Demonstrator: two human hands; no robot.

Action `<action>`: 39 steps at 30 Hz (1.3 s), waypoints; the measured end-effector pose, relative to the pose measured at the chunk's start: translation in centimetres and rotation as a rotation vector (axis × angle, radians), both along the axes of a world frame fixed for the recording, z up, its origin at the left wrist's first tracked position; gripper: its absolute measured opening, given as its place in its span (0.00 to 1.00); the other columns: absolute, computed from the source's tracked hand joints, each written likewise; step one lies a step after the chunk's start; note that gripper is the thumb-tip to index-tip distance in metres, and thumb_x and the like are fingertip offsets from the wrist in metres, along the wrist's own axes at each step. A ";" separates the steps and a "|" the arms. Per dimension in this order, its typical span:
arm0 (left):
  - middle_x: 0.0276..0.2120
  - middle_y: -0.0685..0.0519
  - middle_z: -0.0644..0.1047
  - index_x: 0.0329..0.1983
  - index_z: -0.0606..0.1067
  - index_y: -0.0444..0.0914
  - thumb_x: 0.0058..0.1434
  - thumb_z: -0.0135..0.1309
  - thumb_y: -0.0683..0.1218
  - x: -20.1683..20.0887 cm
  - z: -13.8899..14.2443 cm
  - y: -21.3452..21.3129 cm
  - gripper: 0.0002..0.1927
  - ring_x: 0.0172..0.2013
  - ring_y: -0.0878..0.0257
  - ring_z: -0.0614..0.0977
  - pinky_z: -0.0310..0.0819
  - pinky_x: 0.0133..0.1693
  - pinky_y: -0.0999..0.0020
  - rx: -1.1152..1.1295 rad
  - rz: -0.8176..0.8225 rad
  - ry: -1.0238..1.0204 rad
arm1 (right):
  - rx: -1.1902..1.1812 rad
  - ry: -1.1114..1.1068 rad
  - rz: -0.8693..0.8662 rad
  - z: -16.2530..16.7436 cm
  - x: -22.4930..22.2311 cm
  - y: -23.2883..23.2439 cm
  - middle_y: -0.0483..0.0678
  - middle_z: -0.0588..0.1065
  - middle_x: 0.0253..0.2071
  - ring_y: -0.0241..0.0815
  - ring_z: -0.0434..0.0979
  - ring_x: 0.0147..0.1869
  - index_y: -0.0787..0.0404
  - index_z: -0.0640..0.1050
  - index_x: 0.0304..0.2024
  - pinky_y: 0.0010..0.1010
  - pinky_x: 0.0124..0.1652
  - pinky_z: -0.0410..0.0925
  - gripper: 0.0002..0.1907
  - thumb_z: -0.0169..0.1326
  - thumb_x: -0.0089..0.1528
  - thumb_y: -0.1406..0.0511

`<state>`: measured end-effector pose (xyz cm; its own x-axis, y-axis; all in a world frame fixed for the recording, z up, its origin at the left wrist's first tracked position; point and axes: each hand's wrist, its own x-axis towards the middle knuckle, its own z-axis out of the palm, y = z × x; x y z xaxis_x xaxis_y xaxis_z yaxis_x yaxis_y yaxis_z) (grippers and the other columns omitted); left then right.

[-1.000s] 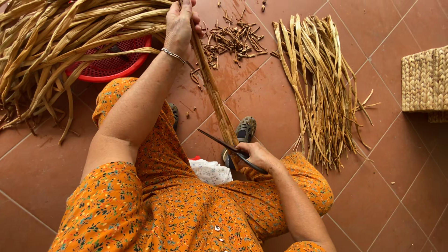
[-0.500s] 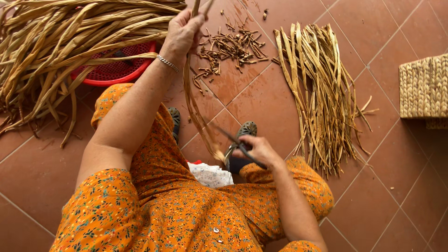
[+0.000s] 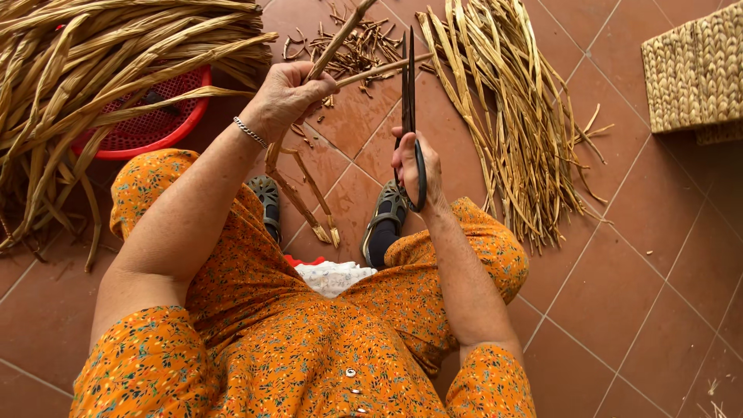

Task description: The person sits on the floor and uses scissors to trim dark, damaged ends off bundles of dried palm leaves. They pick up individual leaves, cut off the bad sections, drop the trimmings aside, and place the trimmed leaves into a separate pile.

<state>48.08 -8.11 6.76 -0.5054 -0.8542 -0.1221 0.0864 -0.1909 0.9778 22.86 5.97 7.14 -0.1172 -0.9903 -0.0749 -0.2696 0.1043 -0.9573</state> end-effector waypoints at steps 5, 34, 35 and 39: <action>0.21 0.64 0.71 0.41 0.80 0.39 0.70 0.57 0.49 0.2 0.4 0.5 0.08 0.19 0.77 0.66 0.58 0.20 0.79 0.008 -0.046 -0.031 | 0.054 0.069 -0.056 -0.1 0.3 0.1 0.37 0.65 0.22 0.26 0.65 0.25 0.66 0.75 0.49 0.20 0.25 0.61 0.36 0.38 0.70 0.40; 0.16 0.61 0.67 0.37 0.83 0.37 0.72 0.44 0.65 1.3 1.4 0.4 0.30 0.18 0.73 0.63 0.56 0.21 0.74 0.112 -0.188 -0.293 | -0.134 0.356 -0.027 1.4 -1.4 -0.3 0.37 0.71 0.24 0.27 0.70 0.29 0.61 0.80 0.45 0.21 0.30 0.65 0.28 0.47 0.71 0.44; 0.17 0.61 0.67 0.39 0.84 0.38 0.71 0.44 0.63 1.3 1.3 0.4 0.28 0.18 0.72 0.63 0.57 0.22 0.74 0.128 -0.174 -0.253 | -0.148 0.294 -0.040 1.5 -1.3 -0.4 0.37 0.71 0.24 0.26 0.71 0.28 0.61 0.79 0.44 0.21 0.27 0.65 0.29 0.47 0.70 0.43; 0.21 0.61 0.70 0.44 0.82 0.39 0.70 0.46 0.54 1.8 0.9 -0.2 0.19 0.21 0.72 0.67 0.63 0.24 0.75 0.048 -0.120 -0.140 | -0.159 0.039 -0.113 2.2 -1.3 -0.9 0.37 0.66 0.21 0.24 0.65 0.22 0.62 0.77 0.42 0.19 0.20 0.59 0.31 0.48 0.68 0.41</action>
<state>49.93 -8.27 7.65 -0.5784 -0.7803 -0.2377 -0.0763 -0.2384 0.9682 21.55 5.10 9.32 -0.2283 -0.9696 0.0880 -0.3020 -0.0154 -0.9532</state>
